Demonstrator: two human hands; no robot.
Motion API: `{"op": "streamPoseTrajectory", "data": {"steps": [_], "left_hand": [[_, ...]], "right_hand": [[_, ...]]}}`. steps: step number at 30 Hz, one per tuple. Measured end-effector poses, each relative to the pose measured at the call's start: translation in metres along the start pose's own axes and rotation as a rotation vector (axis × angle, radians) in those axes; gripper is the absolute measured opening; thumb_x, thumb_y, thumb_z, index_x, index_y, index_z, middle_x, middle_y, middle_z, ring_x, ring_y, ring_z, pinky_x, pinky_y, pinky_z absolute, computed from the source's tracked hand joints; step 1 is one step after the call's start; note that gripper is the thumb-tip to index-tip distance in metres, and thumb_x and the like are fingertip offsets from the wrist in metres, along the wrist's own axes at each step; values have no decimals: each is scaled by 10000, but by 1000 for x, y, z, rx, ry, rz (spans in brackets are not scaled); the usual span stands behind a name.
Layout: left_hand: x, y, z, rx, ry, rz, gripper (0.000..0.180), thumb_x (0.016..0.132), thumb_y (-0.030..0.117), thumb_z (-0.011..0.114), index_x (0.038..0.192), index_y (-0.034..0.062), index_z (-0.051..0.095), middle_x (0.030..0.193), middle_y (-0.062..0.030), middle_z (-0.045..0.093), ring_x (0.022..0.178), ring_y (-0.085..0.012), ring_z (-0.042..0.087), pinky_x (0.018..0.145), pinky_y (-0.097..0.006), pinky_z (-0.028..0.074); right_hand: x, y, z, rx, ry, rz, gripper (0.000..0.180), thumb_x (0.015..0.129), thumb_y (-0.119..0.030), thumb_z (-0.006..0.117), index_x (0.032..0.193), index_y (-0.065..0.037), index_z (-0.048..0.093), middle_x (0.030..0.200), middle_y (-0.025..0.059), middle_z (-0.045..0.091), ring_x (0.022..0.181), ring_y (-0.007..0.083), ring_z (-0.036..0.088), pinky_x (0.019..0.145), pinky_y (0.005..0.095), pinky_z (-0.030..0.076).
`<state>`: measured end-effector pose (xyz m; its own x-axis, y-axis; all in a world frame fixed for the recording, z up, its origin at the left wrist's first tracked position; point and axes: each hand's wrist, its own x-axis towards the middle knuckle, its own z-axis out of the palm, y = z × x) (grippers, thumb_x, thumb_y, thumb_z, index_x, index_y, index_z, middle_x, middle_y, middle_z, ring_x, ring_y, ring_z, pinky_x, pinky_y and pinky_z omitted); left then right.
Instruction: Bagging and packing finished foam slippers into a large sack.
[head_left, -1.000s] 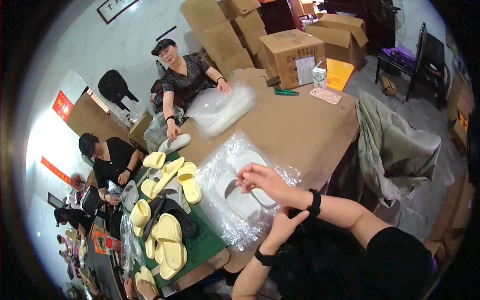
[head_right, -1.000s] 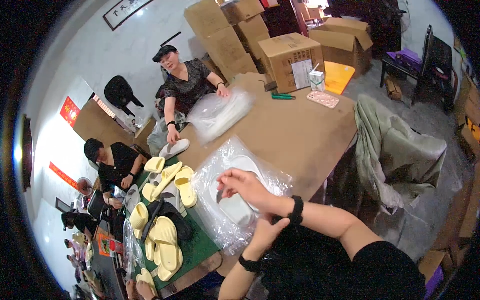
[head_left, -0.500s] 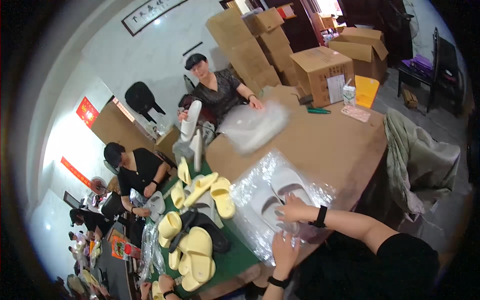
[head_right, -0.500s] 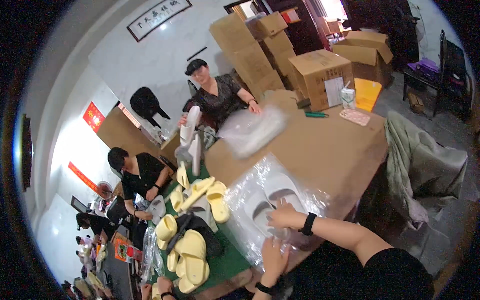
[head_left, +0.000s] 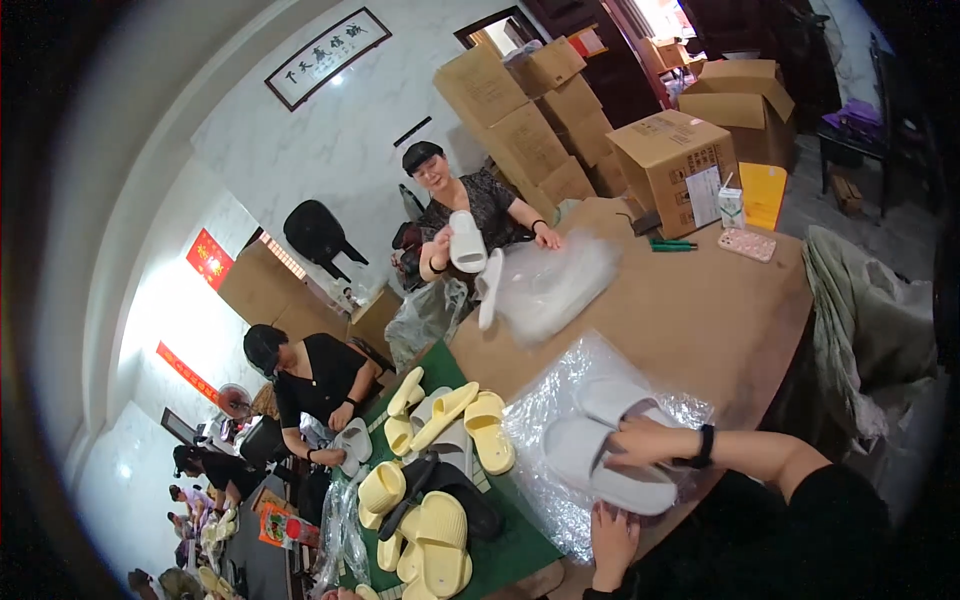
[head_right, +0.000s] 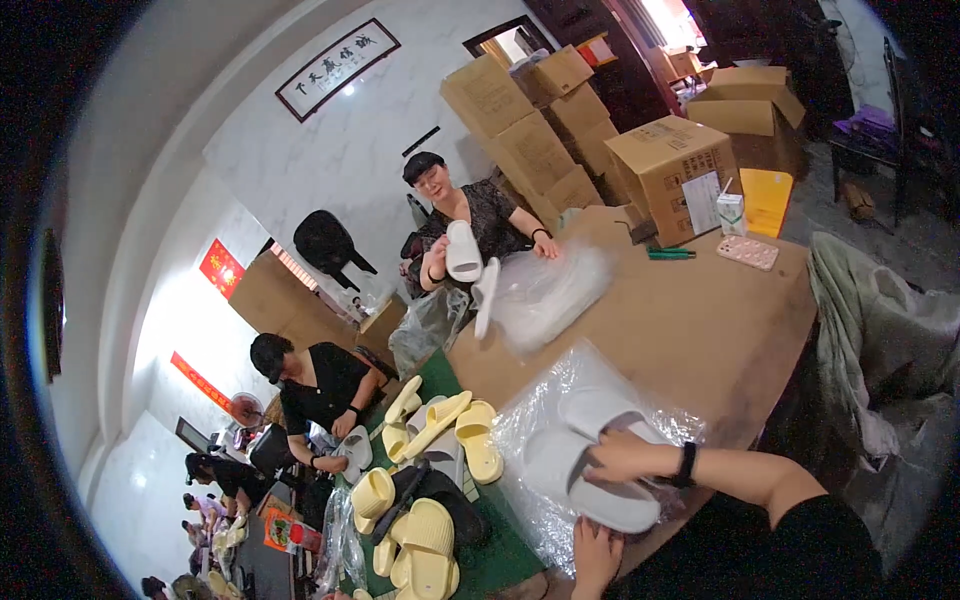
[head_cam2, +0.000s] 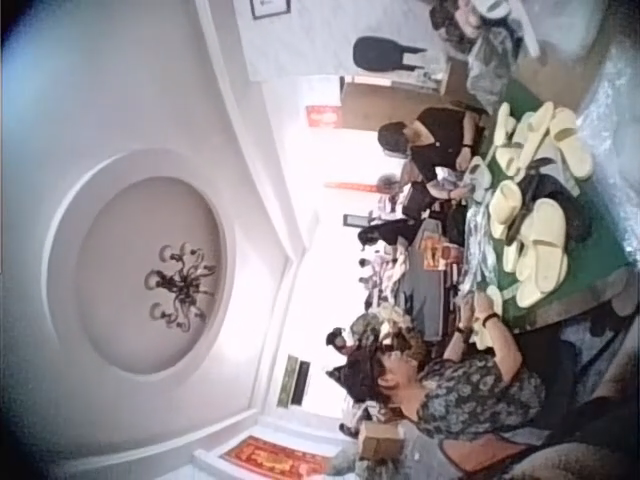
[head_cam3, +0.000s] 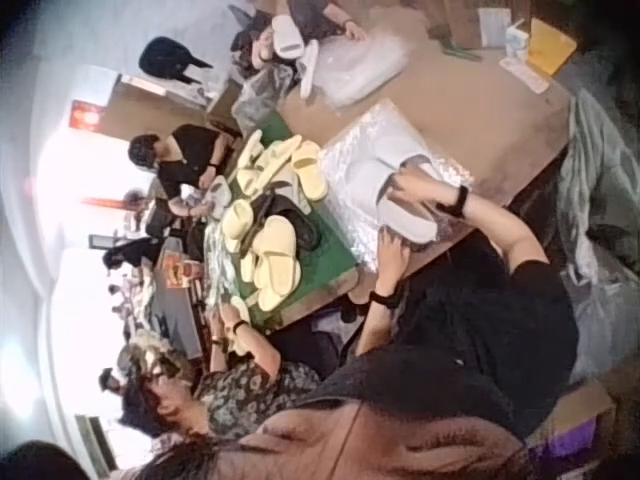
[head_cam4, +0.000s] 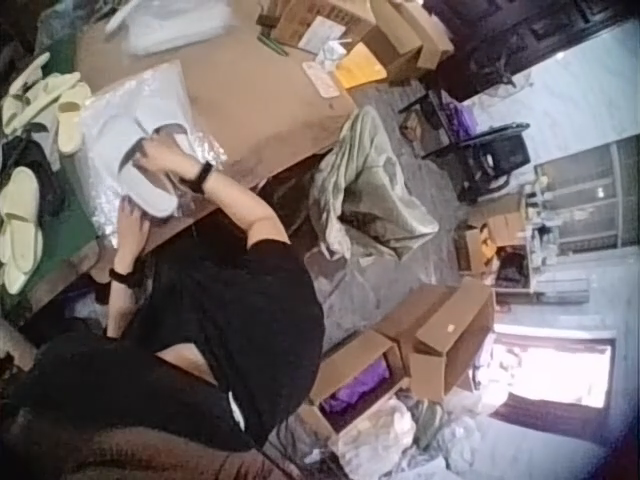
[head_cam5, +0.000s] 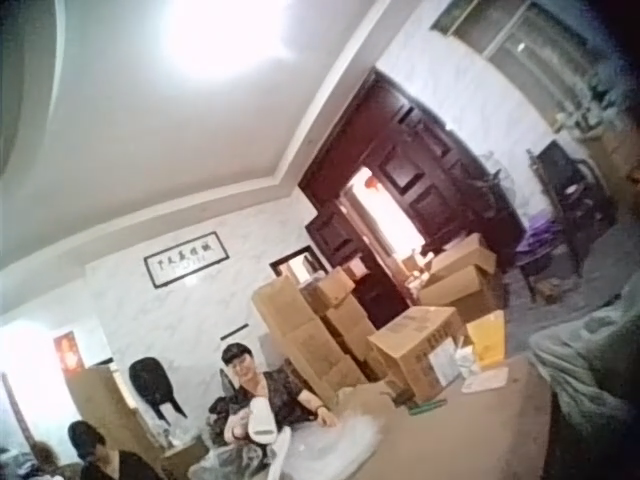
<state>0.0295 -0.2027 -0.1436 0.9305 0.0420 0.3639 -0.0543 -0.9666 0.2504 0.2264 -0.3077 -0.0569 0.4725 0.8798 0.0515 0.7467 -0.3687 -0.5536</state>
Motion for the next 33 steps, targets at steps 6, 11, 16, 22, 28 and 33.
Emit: {"op": "streamPoseTrajectory", "data": {"steps": [6, 11, 16, 22, 28, 33], "left_hand": [[11, -25, 12, -65, -136, -65, 412, 802, 242, 603, 1162, 44, 570, 1137, -205, 564, 1041, -370, 518, 904, -447, 415], [34, -5, -14, 47, -195, -99, 354, 810, 188, 592, 1116, 13, 563, 1064, -176, 608, 840, -377, 568, 758, -445, 473], [37, -24, -7, -166, -64, -264, 218, 811, 127, 599, 991, 7, 625, 1011, -188, 620, 904, -367, 571, 771, -441, 473], [36, -9, -13, -246, 109, -201, 243, 776, 167, 639, 996, 64, 652, 1116, -184, 591, 1015, -378, 542, 874, -432, 432], [17, 7, -5, 62, 58, -53, 274, 767, 204, 669, 1030, 127, 680, 1079, -184, 596, 1000, -356, 558, 817, -436, 455], [13, -11, -1, -128, 126, -126, 181, 825, 164, 605, 963, 77, 681, 1006, -177, 618, 973, -355, 569, 817, -441, 439]], "right_hand": [[-106, 14, -11, 355, -126, -471, 408, 873, -317, 580, 1074, 39, 584, 998, 254, 579, 922, 377, 564, 804, 436, 455], [-169, 12, -16, 271, -377, -388, 394, 859, -348, 588, 835, 45, 616, 767, 241, 579, 781, 386, 567, 695, 446, 443], [-197, 12, -8, 350, -405, -326, 361, 846, -320, 607, 834, 40, 626, 762, 214, 576, 782, 355, 568, 688, 433, 442], [-214, 12, -4, 352, -261, -345, 345, 848, -302, 606, 890, 38, 639, 768, 187, 567, 855, 328, 556, 731, 402, 442], [-212, -2, -23, 244, -558, -213, 325, 854, -287, 602, 882, 35, 632, 692, 182, 576, 666, 315, 566, 623, 391, 446], [-219, 21, 9, 395, -402, -292, 379, 850, -324, 605, 769, 47, 606, 672, 183, 578, 622, 297, 574, 580, 391, 434]]}}
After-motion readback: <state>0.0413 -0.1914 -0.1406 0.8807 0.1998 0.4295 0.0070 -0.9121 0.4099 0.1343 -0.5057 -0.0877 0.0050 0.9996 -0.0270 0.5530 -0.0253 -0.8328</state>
